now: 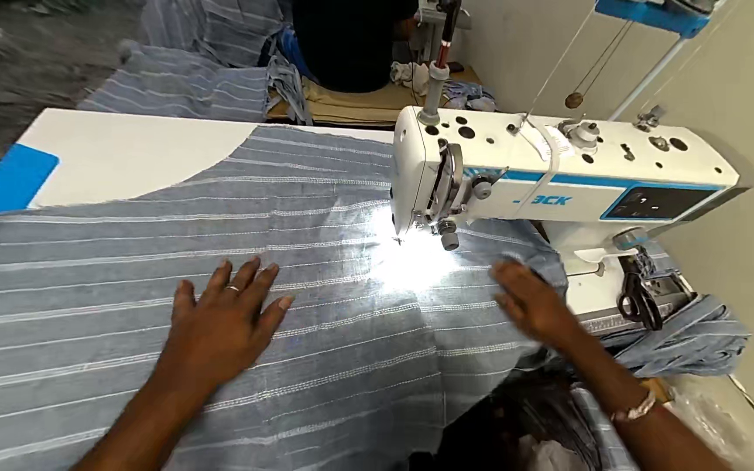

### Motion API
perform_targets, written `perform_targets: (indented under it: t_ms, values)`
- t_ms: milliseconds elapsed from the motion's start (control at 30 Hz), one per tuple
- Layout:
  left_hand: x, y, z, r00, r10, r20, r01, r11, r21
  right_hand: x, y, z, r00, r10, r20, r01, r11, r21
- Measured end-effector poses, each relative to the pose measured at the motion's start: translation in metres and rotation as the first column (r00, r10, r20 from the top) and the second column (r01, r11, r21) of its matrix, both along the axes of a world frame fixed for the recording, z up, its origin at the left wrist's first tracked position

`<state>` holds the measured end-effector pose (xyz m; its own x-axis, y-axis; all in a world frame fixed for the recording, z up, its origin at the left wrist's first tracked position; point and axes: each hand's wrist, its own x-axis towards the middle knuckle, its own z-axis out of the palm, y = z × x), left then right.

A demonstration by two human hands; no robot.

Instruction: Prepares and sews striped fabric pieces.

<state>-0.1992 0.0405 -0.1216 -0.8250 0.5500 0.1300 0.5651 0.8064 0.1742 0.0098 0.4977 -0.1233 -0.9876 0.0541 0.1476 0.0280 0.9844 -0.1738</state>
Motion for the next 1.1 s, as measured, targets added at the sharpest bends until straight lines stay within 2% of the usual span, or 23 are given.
perform_targets:
  t_ms: [100, 167, 233, 267, 333, 367, 433, 500, 600, 700, 767, 867, 967, 1100]
  values:
    - [-0.002, -0.002, 0.001, 1.000, 0.010, -0.004, -0.010, 1.000, 0.012, -0.021, 0.046, 0.024, 0.999, -0.038, 0.010, 0.037, 0.989, 0.143]
    - [0.001, -0.003, 0.001, 1.000, 0.006, -0.023, -0.005, 0.998, 0.059, -0.030, 0.015, 0.039, 0.991, -0.127, -0.052, 0.133, 0.982, 0.133]
    - [0.008, -0.003, 0.004, 0.998, -0.013, -0.062, 0.019, 0.996, 0.092, -0.033, -0.045, 0.045, 0.961, -0.235, -0.147, 0.226, 0.971, -0.078]
    - [0.012, 0.000, 0.006, 0.998, -0.025, -0.058, 0.031, 0.995, 0.095, -0.039, -0.075, 0.045, 0.949, -0.281, -0.141, 0.247, 0.944, -0.219]
    - [0.022, 0.008, 0.004, 0.999, -0.047, -0.012, 0.048, 0.997, 0.067, -0.053, -0.131, 0.041, 0.949, -0.316, 0.012, 0.276, 0.810, -0.517]
    - [0.027, 0.011, 0.002, 0.999, -0.052, 0.012, 0.052, 0.997, 0.051, -0.060, -0.153, 0.038, 0.943, -0.323, 0.080, 0.304, 0.741, -0.599]
    - [0.029, 0.013, -0.002, 0.998, -0.058, 0.019, 0.057, 0.997, 0.047, -0.058, -0.182, 0.034, 0.933, -0.332, 0.142, 0.340, 0.676, -0.654]
    - [0.028, 0.010, -0.003, 0.998, -0.058, -0.001, 0.058, 0.996, 0.068, -0.032, -0.199, 0.024, 0.925, -0.358, 0.130, 0.348, 0.657, -0.669]
    - [0.029, 0.010, -0.004, 0.999, -0.042, 0.008, 0.042, 0.997, 0.062, 0.014, -0.210, 0.004, 0.914, -0.398, 0.082, 0.322, 0.587, -0.742]
    - [0.026, 0.011, -0.003, 0.999, -0.049, 0.014, 0.049, 0.998, 0.051, 0.034, -0.216, -0.009, 0.922, -0.383, 0.061, 0.271, 0.521, -0.810]
    - [0.026, 0.012, -0.002, 0.999, -0.050, 0.007, 0.049, 0.997, 0.056, 0.036, -0.213, -0.014, 0.928, -0.355, 0.112, 0.310, 0.570, -0.761]
    - [0.038, 0.009, 0.000, 1.000, -0.014, -0.011, 0.014, 0.998, 0.059, 0.034, -0.203, -0.014, 0.925, -0.345, 0.161, 0.375, 0.753, -0.541]
    - [0.055, 0.004, 0.000, 1.000, 0.021, -0.003, -0.021, 0.999, 0.041, 0.038, -0.196, -0.010, 0.929, -0.369, 0.038, 0.364, 0.886, -0.288]
    - [0.050, 0.006, -0.005, 1.000, 0.029, -0.003, -0.029, 0.999, 0.023, 0.035, -0.182, -0.027, 0.947, -0.183, -0.263, 0.140, 0.975, -0.174]
